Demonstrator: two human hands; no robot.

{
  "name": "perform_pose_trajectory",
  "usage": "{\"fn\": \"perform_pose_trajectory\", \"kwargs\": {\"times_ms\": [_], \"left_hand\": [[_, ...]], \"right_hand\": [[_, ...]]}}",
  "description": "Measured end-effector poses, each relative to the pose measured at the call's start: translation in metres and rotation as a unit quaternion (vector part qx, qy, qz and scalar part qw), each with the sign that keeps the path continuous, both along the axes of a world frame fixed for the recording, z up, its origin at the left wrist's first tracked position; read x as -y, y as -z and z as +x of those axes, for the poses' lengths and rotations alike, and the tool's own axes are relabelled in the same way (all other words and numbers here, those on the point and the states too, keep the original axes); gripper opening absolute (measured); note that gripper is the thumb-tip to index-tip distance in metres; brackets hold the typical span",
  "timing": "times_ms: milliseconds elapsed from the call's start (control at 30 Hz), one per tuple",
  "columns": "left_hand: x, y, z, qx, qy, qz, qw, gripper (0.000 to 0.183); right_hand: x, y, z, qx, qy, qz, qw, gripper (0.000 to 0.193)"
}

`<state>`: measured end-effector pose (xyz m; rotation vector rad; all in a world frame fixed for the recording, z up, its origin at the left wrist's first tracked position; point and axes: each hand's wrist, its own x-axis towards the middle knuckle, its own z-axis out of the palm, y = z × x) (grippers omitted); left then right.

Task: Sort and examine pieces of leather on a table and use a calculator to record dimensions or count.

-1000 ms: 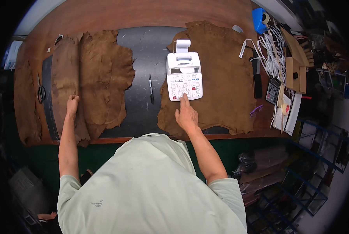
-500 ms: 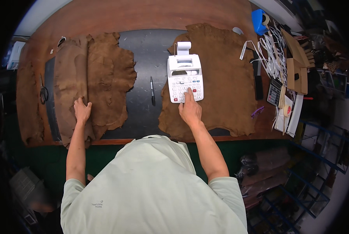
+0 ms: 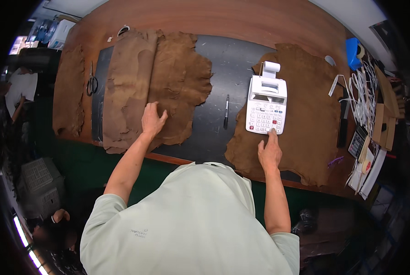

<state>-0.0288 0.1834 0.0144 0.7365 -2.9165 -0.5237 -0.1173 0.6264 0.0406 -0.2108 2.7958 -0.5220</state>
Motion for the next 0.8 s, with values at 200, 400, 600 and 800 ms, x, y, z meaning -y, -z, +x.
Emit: {"fn": "perform_pose_trajectory", "kwargs": {"times_ms": [200, 400, 600, 800], "left_hand": [[-0.023, -0.011, -0.012, 0.049, 0.009, -0.079, 0.996, 0.049], [-0.025, -0.001, -0.019, 0.115, 0.054, -0.120, 0.985, 0.037], [0.003, 0.000, -0.024, 0.050, -0.002, 0.020, 0.999, 0.019], [0.101, -0.034, -0.011, -0.033, -0.181, 0.117, 0.976, 0.029]], "right_hand": [[0.020, -0.016, 0.004, 0.026, 0.027, -0.088, 0.995, 0.045], [0.035, -0.007, 0.021, 0.040, -0.001, -0.137, 0.990, 0.044], [0.038, -0.005, 0.037, 0.070, -0.029, -0.139, 0.987, 0.043], [0.040, -0.008, 0.045, 0.117, -0.024, -0.127, 0.985, 0.042]]}}
